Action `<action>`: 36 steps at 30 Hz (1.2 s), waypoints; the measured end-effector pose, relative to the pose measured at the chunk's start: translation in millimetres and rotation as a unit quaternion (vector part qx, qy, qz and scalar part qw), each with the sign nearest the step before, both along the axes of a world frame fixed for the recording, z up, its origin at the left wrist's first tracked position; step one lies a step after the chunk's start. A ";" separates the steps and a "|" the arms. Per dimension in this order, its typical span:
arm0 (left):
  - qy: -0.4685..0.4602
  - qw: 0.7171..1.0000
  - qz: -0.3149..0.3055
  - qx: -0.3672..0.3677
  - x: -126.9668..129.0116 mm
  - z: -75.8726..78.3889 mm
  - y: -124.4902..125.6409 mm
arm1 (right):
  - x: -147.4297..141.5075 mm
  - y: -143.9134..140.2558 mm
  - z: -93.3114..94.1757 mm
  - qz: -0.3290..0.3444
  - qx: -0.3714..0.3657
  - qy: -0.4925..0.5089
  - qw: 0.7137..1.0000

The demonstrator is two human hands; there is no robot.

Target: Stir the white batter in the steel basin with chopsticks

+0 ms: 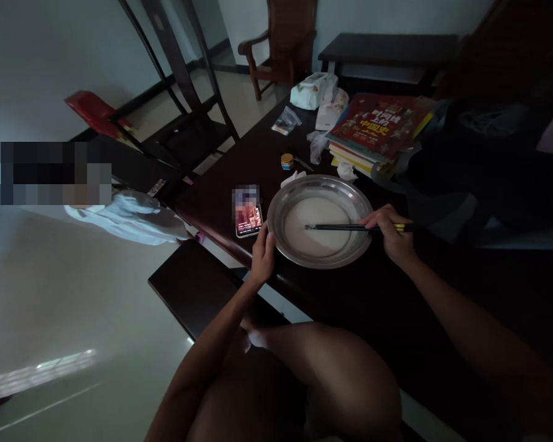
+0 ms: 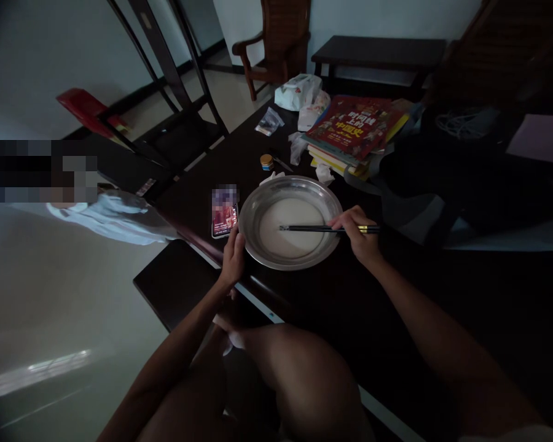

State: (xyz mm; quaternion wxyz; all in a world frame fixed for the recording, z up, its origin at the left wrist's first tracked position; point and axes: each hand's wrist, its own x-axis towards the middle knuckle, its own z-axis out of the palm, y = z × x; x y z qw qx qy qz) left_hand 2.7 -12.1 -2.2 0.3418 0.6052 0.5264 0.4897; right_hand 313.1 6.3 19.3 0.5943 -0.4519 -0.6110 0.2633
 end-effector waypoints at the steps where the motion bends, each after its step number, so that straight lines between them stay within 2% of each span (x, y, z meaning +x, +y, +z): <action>1: -0.001 1.000 0.000 0.001 0.0 -0.2 0.1 | 0.1 -0.1 0.1 -0.009 0.001 0.002 1.000; 5: -0.002 1.000 -0.002 0.003 -0.2 -1.3 0.4 | 0.6 -0.5 0.5 -0.014 0.003 0.022 1.000; 8: -0.001 1.000 -0.001 0.003 -0.4 -2.1 0.4 | 0.2 -0.9 1.8 0.000 -0.006 -0.013 1.000; 12: -0.001 1.000 0.000 0.001 -0.7 -2.8 0.5 | -0.6 -1.2 2.6 -0.025 -0.002 0.010 1.000; 14: -0.004 1.000 -0.004 0.000 -0.8 -2.7 0.6 | -1.0 -1.4 2.3 -0.015 -0.003 0.032 0.999; 17: -0.007 1.000 -0.005 0.002 -0.6 -1.8 0.5 | -1.4 -1.8 2.6 0.002 -0.006 0.002 1.000; 19: -0.005 1.000 -0.003 0.003 -0.5 -1.2 0.2 | -1.0 -1.9 3.4 -0.015 -0.003 -0.020 1.000; 22: -0.005 1.000 -0.002 0.001 0.0 -0.3 -0.3 | 0.1 -2.0 4.4 -0.039 -0.001 0.005 0.999; 26: -0.001 1.000 0.005 -0.001 1.3 1.0 -0.6 | 0.2 -2.4 5.0 -0.002 -0.015 -0.007 1.000; 31: -0.007 1.000 0.004 -0.002 1.6 1.1 -0.5 | 0.5 -1.7 5.0 -0.022 0.001 0.015 1.000; 36: -0.004 1.000 -0.001 0.000 0.7 -0.4 -0.4 | 1.1 -1.3 4.5 0.003 -0.020 -0.013 1.000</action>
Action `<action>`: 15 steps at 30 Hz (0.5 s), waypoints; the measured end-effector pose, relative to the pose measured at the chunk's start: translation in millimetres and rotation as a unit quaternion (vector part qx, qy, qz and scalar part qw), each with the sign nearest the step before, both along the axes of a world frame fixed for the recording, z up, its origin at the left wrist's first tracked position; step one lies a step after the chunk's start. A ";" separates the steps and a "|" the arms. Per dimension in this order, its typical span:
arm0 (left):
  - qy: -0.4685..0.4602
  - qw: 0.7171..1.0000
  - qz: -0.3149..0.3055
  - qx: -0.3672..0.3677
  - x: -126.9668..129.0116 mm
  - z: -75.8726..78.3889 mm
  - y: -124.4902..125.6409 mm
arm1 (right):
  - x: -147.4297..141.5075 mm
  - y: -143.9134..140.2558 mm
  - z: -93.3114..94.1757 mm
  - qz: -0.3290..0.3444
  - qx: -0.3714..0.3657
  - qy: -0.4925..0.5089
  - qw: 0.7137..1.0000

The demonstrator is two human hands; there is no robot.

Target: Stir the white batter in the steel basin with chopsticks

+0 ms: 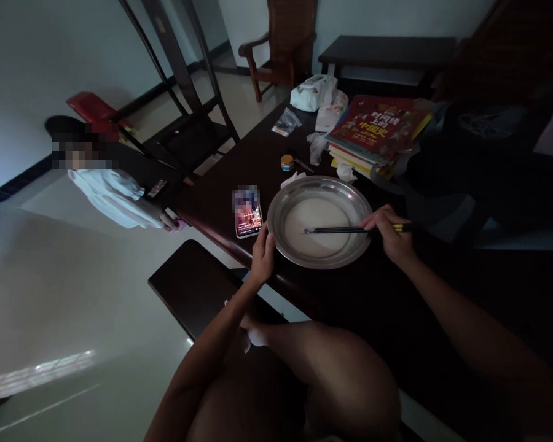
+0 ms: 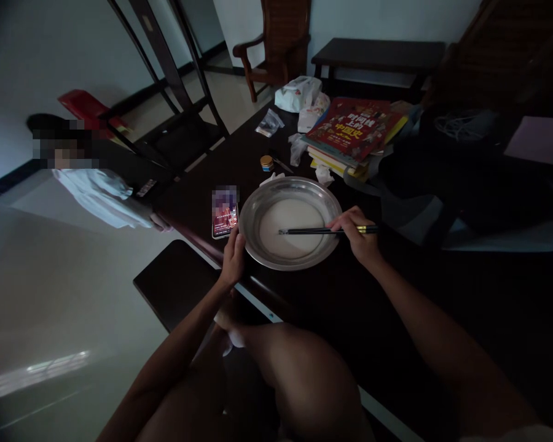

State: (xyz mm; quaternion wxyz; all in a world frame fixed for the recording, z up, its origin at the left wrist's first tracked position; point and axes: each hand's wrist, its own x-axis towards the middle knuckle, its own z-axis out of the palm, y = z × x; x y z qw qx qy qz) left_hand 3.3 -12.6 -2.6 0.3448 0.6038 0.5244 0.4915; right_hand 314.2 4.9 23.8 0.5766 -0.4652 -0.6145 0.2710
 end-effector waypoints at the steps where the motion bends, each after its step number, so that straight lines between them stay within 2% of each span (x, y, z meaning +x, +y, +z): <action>1: 0.001 1.000 0.000 -0.001 -0.1 -0.1 0.0 | 0.1 0.1 0.1 -0.008 -0.002 -0.004 1.000; 4: 0.001 1.000 -0.004 -0.004 0.1 0.5 0.0 | 0.1 0.3 0.8 -0.034 0.002 0.024 0.999; 8: 0.003 1.000 -0.002 -0.002 0.6 2.3 -0.2 | -1.1 -0.3 2.2 -0.004 -0.002 0.019 1.000; 11: 0.003 1.000 0.004 -0.005 0.4 2.9 -0.5 | -1.3 -0.3 2.0 -0.019 -0.002 0.006 1.000; 15: 0.002 1.000 0.004 -0.003 0.4 3.1 -0.6 | -1.3 0.5 0.2 -0.022 0.002 0.043 0.999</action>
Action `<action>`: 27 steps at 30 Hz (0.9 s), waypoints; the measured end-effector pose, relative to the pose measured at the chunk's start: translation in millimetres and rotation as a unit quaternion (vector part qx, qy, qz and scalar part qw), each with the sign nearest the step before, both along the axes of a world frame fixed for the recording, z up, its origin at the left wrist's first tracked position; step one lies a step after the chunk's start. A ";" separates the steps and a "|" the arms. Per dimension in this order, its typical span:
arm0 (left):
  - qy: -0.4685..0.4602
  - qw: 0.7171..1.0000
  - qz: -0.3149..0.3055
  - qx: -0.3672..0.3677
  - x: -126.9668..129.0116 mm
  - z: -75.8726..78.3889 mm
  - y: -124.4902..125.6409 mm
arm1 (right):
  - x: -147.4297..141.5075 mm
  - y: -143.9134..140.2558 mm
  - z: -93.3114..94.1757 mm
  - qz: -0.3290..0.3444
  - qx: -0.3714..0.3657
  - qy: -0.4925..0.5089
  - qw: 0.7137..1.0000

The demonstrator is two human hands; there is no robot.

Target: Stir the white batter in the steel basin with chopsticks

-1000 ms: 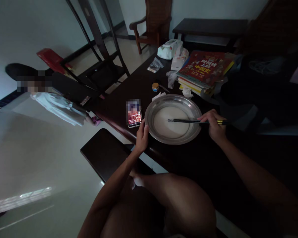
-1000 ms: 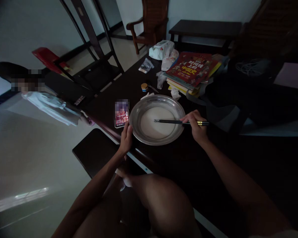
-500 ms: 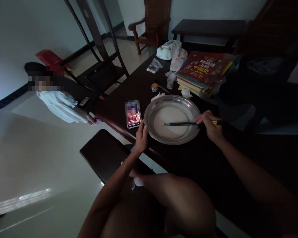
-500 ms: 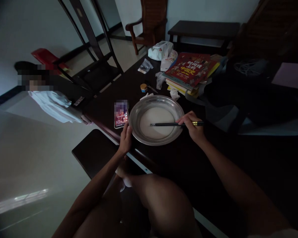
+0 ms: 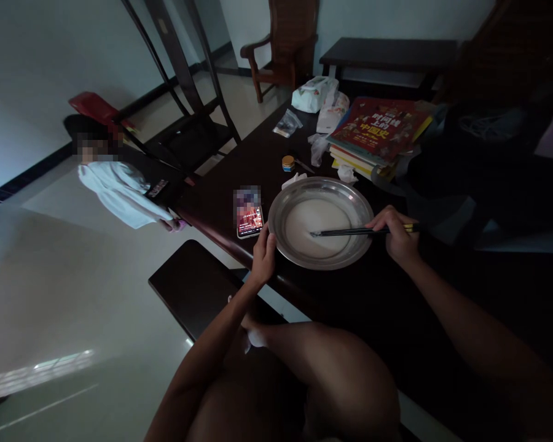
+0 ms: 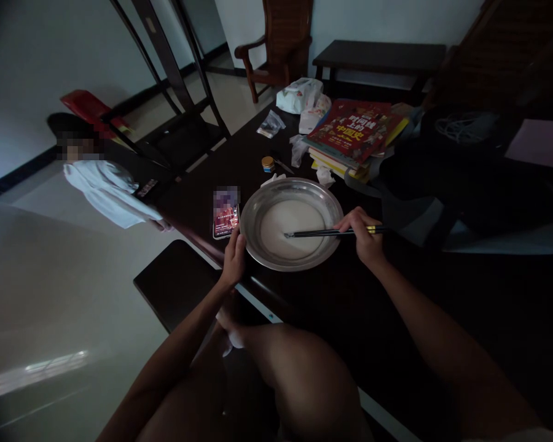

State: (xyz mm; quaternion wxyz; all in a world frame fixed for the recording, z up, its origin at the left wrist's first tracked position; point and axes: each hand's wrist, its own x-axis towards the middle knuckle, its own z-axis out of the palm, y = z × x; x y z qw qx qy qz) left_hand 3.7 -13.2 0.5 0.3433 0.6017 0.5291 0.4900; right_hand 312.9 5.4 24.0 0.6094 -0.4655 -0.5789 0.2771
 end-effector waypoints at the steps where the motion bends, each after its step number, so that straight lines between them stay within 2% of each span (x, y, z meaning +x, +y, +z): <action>1: -0.001 1.000 0.000 0.000 0.1 0.0 0.1 | -0.2 0.0 -0.3 0.009 0.001 -0.004 1.000; 5: -0.003 1.000 0.001 -0.002 0.1 -0.8 0.3 | -0.8 -0.2 -0.6 0.003 -0.003 -0.037 0.999; 8: -0.003 1.000 0.002 -0.005 -0.3 -2.3 0.5 | 0.0 -0.2 -1.4 -0.013 0.001 -0.016 1.000; 12: -0.001 1.000 0.000 -0.002 -0.5 -2.4 0.6 | 0.3 0.0 -1.8 0.028 0.006 -0.032 0.999; 17: -0.003 1.000 -0.002 -0.002 -0.2 -0.3 0.2 | 0.4 -0.1 -1.3 -0.009 0.010 -0.021 1.000; 21: 0.000 1.000 -0.001 -0.003 0.0 -0.1 0.1 | 0.5 -1.0 -1.2 0.027 0.010 -0.032 0.999; 24: 0.001 1.000 0.001 -0.002 -0.4 -1.2 0.5 | 0.0 -0.9 -0.5 0.008 0.001 -0.043 0.999; 27: -0.003 1.000 0.001 0.000 -0.9 -2.4 1.0 | -0.4 -0.5 -0.3 -0.009 0.006 -0.011 1.000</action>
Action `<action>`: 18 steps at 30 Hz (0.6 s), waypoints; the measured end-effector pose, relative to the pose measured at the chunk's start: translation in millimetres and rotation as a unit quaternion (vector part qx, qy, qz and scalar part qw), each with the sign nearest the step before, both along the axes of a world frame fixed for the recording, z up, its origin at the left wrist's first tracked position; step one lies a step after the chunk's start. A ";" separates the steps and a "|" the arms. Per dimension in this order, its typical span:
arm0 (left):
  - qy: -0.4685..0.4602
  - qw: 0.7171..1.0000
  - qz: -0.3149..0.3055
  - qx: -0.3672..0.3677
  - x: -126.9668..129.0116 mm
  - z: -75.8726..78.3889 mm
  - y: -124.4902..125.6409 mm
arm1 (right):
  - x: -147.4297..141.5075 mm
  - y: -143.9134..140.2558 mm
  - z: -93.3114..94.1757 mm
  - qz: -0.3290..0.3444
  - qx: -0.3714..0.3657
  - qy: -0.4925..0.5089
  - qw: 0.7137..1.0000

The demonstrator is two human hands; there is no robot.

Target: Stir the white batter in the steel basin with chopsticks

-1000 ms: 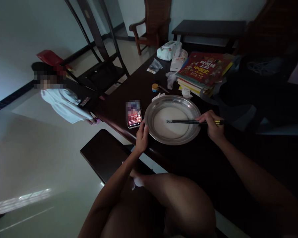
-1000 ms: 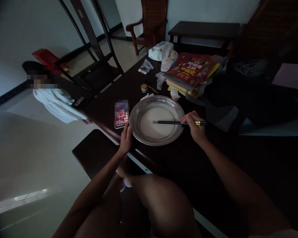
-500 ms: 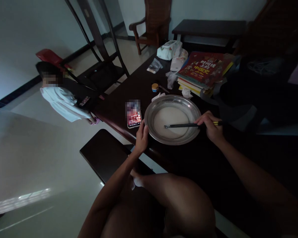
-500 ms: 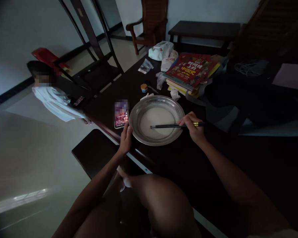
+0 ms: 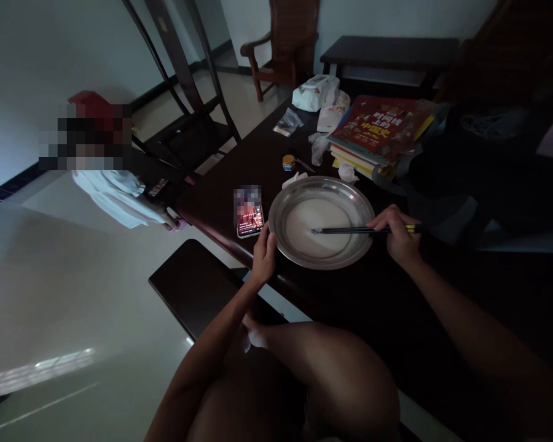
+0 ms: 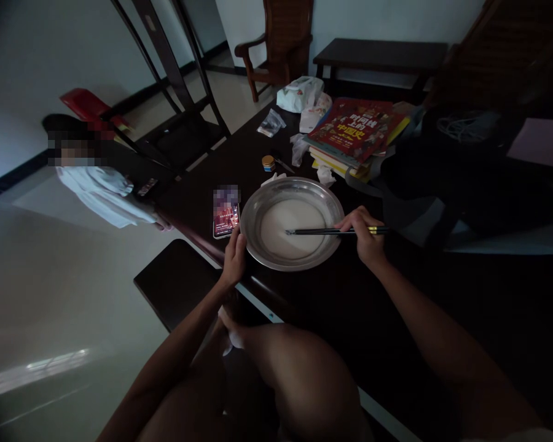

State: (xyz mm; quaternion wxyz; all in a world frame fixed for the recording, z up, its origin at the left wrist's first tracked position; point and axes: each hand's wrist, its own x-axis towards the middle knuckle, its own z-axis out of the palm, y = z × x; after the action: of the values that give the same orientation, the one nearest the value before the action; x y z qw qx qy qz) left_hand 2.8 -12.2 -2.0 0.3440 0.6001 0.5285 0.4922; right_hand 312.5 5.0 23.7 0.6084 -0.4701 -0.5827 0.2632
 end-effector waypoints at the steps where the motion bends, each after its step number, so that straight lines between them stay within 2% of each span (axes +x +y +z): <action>1: -0.001 1.000 -0.001 0.001 0.0 -0.2 0.1 | -0.1 0.0 -0.1 0.007 -0.001 0.003 1.000; 4: -0.001 1.000 0.000 0.002 0.3 0.1 0.0 | -0.3 -0.3 -0.5 0.028 -0.010 -0.017 0.999; 8: -0.004 1.000 -0.002 -0.004 0.8 1.8 -0.8 | -0.4 -0.8 -0.7 0.008 0.001 -0.002 1.000; 13: -0.004 1.000 0.002 -0.005 0.7 1.6 -1.0 | -1.3 -1.4 1.0 0.027 -0.007 -0.015 1.000; 18: -0.008 1.000 0.002 -0.006 0.9 0.7 -0.9 | -0.1 -1.6 2.8 -0.011 0.000 -0.002 1.000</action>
State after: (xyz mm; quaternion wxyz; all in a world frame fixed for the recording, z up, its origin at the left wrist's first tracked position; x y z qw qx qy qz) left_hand 3.7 -13.1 -1.3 0.3506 0.5930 0.5299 0.4946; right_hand 312.4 3.4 26.5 0.6097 -0.4770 -0.5789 0.2561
